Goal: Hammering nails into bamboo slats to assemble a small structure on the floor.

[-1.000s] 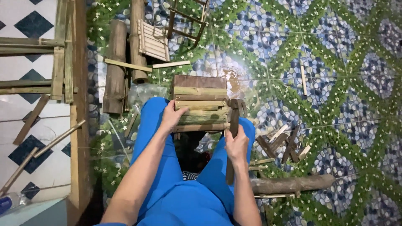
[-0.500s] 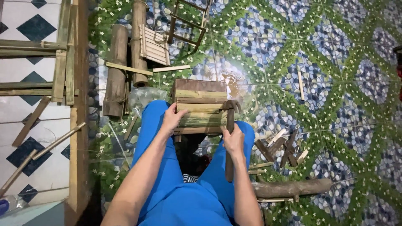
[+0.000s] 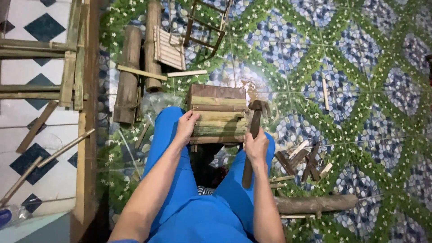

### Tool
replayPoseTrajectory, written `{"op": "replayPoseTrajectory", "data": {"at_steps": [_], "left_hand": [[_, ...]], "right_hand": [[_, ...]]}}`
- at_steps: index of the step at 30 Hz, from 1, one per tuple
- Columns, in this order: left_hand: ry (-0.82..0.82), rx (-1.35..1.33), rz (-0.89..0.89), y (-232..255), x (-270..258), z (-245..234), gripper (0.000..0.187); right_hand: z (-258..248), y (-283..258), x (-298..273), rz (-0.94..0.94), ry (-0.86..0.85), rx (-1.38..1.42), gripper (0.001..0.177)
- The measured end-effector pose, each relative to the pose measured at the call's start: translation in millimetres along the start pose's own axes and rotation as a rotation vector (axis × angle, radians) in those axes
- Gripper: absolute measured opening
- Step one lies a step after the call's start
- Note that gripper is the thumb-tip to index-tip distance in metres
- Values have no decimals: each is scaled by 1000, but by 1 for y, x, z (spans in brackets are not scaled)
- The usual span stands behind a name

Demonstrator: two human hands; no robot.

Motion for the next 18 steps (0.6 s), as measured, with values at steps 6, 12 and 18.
{"op": "replayPoseTrajectory", "data": {"at_steps": [6, 12, 18], "left_hand": [[15, 16, -30, -2, 11, -4, 62], [23, 40, -32, -59, 49, -19, 64], [83, 120, -78, -54, 37, -12, 61]], "right_hand": [[-1, -5, 6, -18, -25, -41, 8], [-2, -4, 31, 2, -19, -80, 10], [11, 0, 34, 73, -62, -40, 10]]}}
Point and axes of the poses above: each hand's wrist, its own x-axis towards the middle knuckle, its own z-axis out of the palm, y = z × x, the point moved 3 cm from there along x, towards the middle knuckle, and after that the axes turned 9 degrees about -y, right-handed, at the moved point
